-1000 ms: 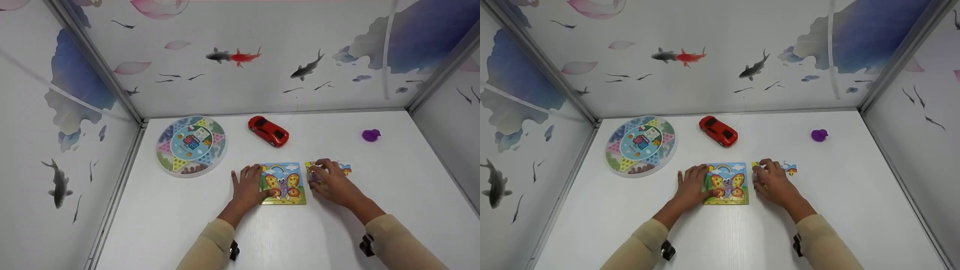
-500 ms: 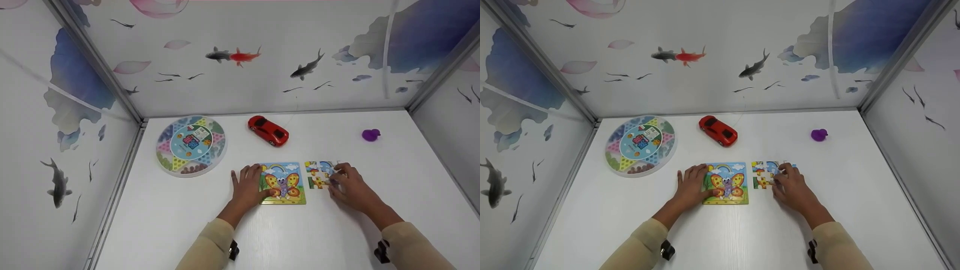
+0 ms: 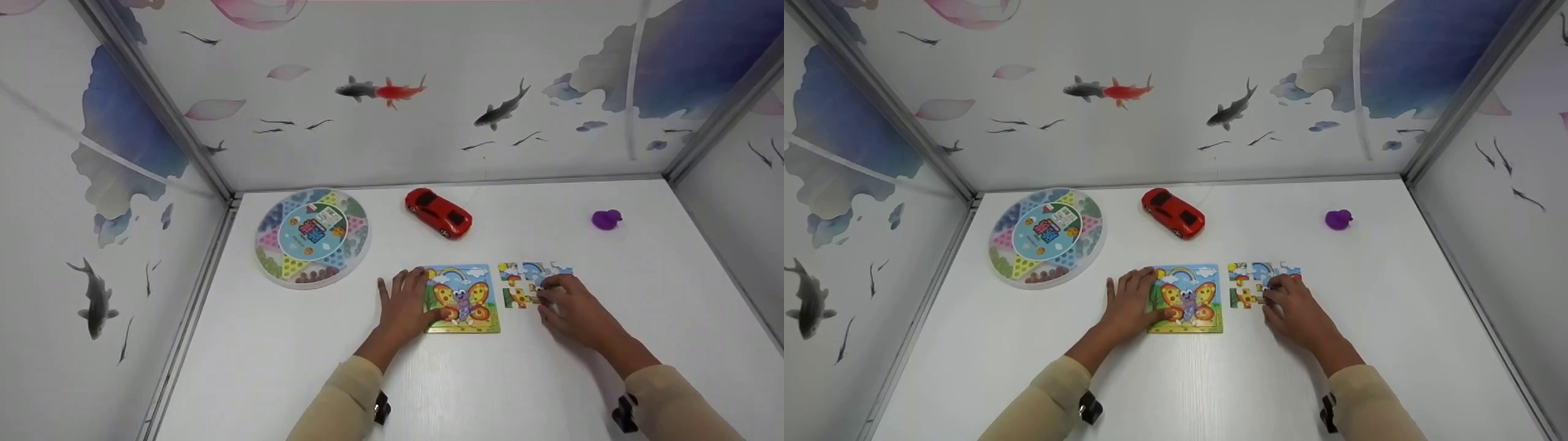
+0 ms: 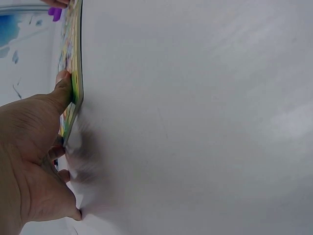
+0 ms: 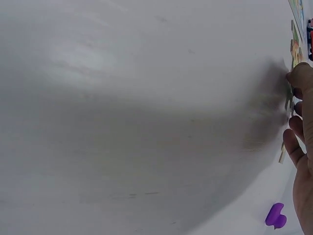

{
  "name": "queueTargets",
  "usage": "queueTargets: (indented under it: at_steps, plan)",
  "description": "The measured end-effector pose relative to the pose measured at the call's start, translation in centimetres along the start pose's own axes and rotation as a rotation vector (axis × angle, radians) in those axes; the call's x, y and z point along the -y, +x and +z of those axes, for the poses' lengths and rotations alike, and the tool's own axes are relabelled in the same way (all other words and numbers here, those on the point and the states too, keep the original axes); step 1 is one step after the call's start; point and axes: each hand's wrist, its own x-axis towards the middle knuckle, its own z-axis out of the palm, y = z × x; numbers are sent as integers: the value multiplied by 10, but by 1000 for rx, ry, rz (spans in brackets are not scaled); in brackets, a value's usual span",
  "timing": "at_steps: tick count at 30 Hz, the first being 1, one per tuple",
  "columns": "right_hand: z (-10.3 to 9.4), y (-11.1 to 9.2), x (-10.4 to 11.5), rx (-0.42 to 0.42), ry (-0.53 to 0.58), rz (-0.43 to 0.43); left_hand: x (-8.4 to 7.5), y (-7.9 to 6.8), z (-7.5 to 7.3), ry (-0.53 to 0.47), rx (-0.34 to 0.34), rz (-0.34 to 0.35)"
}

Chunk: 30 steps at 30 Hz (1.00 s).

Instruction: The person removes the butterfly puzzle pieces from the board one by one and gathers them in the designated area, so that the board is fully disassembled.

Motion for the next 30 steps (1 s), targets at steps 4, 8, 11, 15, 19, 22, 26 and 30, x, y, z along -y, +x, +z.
queueTargets:
  at_steps: [4,8,11,15,19,22,26,30]
  plan:
    - [3,-2,-1,-33,-8,-33,0,1,-1,-5,-9,4]
    - [1,-2,0,-12,8,-6,1,2,0,-1,-11,11]
    - [-1,-1,1,18,18,32,1,3,0,-3,-11,18]
    - [-2,0,2,33,23,53,0,4,-1,-7,-13,17]
    - [-2,0,1,27,14,44,0,4,0,-8,-13,12]
    - [-2,0,2,32,10,41,0,2,1,-1,-7,17]
    - [-3,2,5,36,11,21,0,0,1,11,1,14]
    - [-6,5,8,14,3,10,0,0,2,6,-11,9]
